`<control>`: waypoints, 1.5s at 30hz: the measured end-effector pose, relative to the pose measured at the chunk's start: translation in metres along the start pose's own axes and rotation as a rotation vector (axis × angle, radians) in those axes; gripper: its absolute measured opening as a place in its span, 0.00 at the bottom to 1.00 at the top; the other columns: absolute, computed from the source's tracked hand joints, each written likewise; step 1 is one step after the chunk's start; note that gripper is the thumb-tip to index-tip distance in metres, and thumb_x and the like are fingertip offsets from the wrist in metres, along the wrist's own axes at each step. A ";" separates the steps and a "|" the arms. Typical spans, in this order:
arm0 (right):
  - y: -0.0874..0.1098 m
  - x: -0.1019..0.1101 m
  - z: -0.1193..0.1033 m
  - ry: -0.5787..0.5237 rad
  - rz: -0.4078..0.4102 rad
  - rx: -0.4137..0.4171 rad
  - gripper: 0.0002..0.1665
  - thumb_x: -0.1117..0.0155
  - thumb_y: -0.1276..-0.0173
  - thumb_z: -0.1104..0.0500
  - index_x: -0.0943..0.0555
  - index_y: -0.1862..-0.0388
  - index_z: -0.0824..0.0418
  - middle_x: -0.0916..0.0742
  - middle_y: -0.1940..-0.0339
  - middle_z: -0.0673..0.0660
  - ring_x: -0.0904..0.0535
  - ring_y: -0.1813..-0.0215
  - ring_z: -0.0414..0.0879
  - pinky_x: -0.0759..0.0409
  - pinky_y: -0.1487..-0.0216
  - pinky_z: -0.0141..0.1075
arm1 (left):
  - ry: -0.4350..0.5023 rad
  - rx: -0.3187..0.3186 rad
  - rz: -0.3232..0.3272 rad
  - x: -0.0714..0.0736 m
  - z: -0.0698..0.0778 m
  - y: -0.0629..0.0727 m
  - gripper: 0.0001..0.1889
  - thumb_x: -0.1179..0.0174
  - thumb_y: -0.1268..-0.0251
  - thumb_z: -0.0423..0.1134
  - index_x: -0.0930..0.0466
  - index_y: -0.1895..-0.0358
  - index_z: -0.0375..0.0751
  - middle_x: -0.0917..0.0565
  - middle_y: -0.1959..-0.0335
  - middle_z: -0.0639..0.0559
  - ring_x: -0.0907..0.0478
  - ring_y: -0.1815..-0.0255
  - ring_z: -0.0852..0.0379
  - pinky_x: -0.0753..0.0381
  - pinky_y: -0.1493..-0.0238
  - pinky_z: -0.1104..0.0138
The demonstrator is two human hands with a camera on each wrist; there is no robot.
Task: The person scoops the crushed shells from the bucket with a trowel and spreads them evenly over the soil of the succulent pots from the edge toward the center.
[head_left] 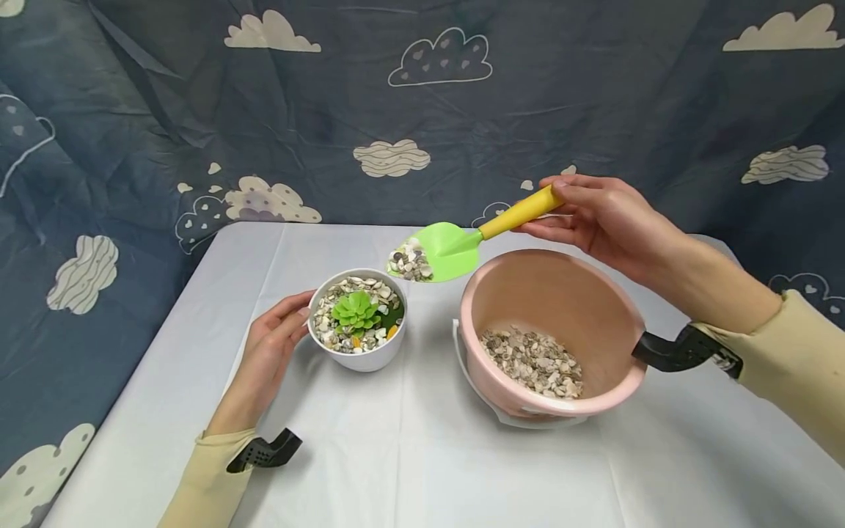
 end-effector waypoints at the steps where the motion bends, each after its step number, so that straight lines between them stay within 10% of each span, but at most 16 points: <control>1: -0.002 -0.002 0.001 0.000 0.005 -0.010 0.28 0.39 0.28 0.57 0.35 0.35 0.66 0.26 0.41 0.64 0.18 0.46 0.58 0.21 0.46 0.44 | -0.001 0.001 0.000 0.000 0.000 0.000 0.22 0.50 0.24 0.36 0.34 0.33 0.27 0.29 0.36 0.43 0.28 0.39 0.55 0.26 0.41 0.69; 45: -0.092 -0.041 0.031 0.215 -0.138 -0.145 0.24 0.56 0.19 0.58 0.41 0.30 0.65 0.28 0.40 0.70 0.16 0.52 0.54 0.20 0.45 0.43 | 0.022 0.001 0.010 -0.001 0.001 0.001 0.22 0.51 0.24 0.34 0.34 0.34 0.24 0.28 0.38 0.43 0.27 0.41 0.56 0.27 0.40 0.67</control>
Point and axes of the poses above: each hand's wrist, its own y-axis away from the middle knuckle, its own x-axis out of the back of the hand, z = x × y, the point moved 4 cm from there along -y, towards the middle knuckle
